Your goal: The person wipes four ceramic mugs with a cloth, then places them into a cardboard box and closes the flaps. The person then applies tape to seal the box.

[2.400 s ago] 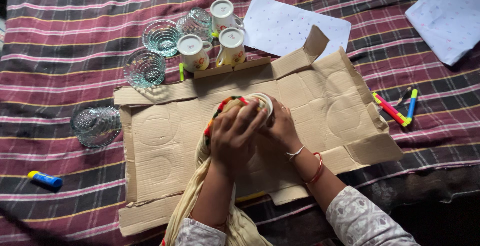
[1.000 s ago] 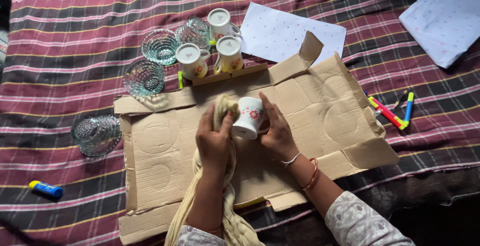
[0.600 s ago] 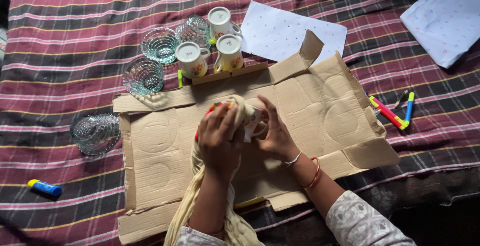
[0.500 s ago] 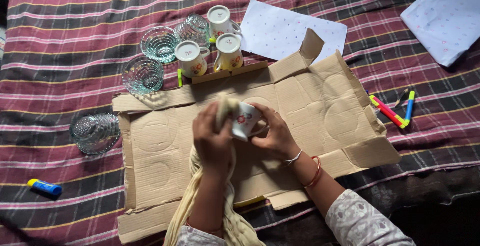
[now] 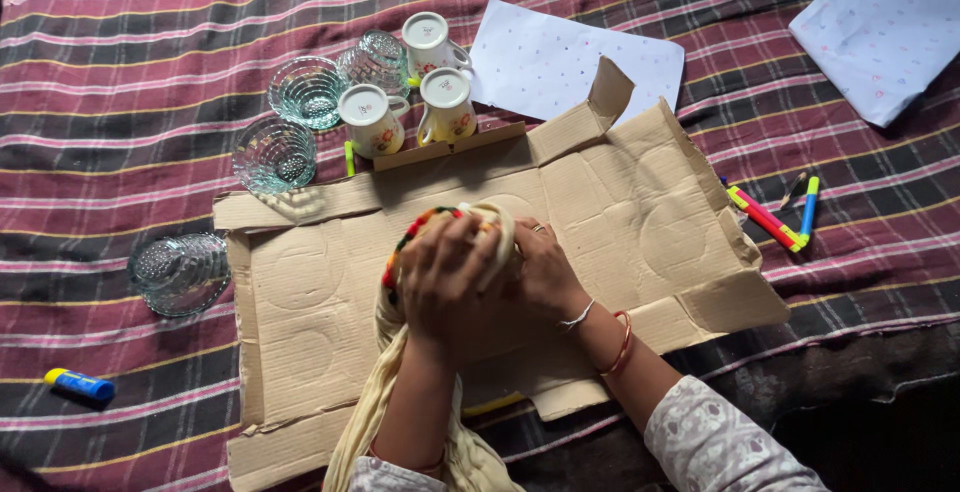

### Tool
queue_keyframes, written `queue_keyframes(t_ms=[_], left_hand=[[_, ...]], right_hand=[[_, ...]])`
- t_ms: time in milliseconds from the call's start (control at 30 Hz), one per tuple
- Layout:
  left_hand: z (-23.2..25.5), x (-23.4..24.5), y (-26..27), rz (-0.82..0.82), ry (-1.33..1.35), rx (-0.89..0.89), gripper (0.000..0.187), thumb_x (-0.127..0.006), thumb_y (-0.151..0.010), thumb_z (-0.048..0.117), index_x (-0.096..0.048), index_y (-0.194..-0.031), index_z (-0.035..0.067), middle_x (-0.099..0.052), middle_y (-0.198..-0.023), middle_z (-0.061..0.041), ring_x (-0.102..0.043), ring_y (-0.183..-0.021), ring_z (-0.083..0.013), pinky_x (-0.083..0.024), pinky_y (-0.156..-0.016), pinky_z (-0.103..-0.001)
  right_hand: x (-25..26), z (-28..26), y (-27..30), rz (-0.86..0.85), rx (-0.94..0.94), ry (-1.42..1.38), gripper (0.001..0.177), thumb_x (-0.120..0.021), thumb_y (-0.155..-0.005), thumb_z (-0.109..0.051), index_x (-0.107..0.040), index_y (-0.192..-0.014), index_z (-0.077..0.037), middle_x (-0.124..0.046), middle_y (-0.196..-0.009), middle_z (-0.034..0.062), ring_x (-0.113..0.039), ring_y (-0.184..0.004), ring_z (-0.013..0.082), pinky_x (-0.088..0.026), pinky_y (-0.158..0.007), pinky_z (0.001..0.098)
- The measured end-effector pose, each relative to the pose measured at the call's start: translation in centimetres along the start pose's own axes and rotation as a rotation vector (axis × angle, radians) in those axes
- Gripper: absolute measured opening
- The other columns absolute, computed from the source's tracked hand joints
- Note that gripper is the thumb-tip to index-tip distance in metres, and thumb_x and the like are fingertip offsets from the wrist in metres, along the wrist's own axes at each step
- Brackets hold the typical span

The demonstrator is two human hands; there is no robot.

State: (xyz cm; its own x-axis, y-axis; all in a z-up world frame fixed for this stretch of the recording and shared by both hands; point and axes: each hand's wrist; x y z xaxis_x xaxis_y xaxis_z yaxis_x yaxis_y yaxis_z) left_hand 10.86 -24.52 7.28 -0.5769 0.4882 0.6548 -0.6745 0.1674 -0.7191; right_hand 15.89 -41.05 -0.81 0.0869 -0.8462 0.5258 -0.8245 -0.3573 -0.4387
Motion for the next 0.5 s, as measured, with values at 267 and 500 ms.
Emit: queue_keyframes(t_ms=[267, 500], left_hand=[[-0.5, -0.7, -0.2, -0.031, 0.144, 0.547, 0.037, -0.077, -0.091, 0.034, -0.071, -0.116, 0.008, -0.070, -0.113, -0.012, -0.066, -0.105, -0.0323, -0.050, -0.093, -0.045], [-4.0, -1.2, -1.2, -0.127, 0.525, 1.097, 0.039, -0.077, -0.083, 0.041, -0.079, -0.105, 0.008, -0.079, -0.083, -0.011, -0.077, -0.076, -0.0202, -0.058, -0.072, -0.033]], right_hand=[[-0.5, 0.9, -0.1, -0.052, -0.015, 0.009, 0.054, -0.086, -0.067, -0.033, -0.066, -0.111, -0.007, -0.069, -0.108, 0.0111, -0.063, -0.113, 0.0316, -0.043, -0.107, 0.0446], [-0.6, 1.9, 0.5, -0.062, 0.001, -0.015, 0.056, -0.092, -0.062, -0.025, -0.070, -0.111, -0.006, -0.073, -0.113, 0.0127, -0.061, -0.120, 0.0351, -0.041, -0.110, 0.0455]])
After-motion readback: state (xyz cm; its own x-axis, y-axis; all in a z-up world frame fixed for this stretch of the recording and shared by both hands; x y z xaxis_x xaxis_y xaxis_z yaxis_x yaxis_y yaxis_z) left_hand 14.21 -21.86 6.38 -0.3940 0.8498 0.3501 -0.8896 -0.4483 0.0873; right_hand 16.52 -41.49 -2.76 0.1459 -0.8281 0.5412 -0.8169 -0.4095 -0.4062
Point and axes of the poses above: each hand's wrist, its own y-axis away from the middle knuckle, its own x-axis out of the back of the hand, z = x × y
